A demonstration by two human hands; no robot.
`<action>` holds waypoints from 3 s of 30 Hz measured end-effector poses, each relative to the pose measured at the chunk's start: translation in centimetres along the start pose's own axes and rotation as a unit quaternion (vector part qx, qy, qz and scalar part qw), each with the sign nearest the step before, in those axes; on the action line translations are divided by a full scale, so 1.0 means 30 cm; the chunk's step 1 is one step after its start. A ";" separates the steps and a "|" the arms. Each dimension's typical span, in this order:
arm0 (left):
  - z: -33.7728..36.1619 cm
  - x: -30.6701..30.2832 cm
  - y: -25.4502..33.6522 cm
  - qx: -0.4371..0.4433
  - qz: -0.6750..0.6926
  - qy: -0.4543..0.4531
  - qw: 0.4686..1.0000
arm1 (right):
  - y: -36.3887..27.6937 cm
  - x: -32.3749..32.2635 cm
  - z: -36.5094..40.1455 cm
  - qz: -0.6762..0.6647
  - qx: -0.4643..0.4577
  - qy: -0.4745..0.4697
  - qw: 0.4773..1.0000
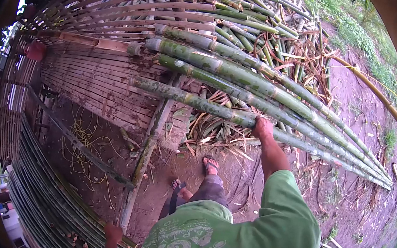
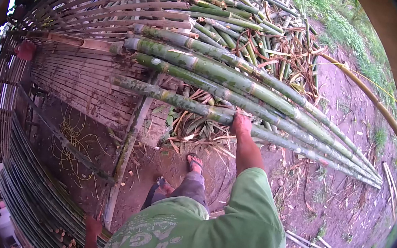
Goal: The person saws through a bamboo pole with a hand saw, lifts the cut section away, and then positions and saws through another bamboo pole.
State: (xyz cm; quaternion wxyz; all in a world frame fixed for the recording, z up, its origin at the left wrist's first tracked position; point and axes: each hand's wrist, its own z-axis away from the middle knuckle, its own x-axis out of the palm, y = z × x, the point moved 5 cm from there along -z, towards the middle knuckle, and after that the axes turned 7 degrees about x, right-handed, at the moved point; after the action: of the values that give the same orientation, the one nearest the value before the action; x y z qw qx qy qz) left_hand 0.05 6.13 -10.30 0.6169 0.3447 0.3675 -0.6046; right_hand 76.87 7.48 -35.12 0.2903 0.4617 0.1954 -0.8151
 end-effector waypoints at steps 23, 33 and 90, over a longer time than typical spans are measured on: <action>-0.008 0.241 -0.239 -0.080 0.230 0.017 0.970 | -0.995 0.204 0.773 0.134 -0.208 -0.192 0.950; 0.135 0.223 -0.217 -0.072 0.344 0.113 0.929 | -2.600 -0.300 1.110 -0.429 -0.405 -0.156 0.792; -0.087 0.024 0.147 -0.042 0.196 -0.053 0.978 | 0.072 0.774 0.565 0.101 -0.112 -0.391 0.908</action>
State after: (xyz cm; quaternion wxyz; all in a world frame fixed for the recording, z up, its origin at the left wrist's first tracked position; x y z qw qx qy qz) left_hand 4.35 8.18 -12.28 0.7560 0.3508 0.2847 -0.4736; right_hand 58.05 -10.90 -46.90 0.4739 0.0872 0.1088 -0.8695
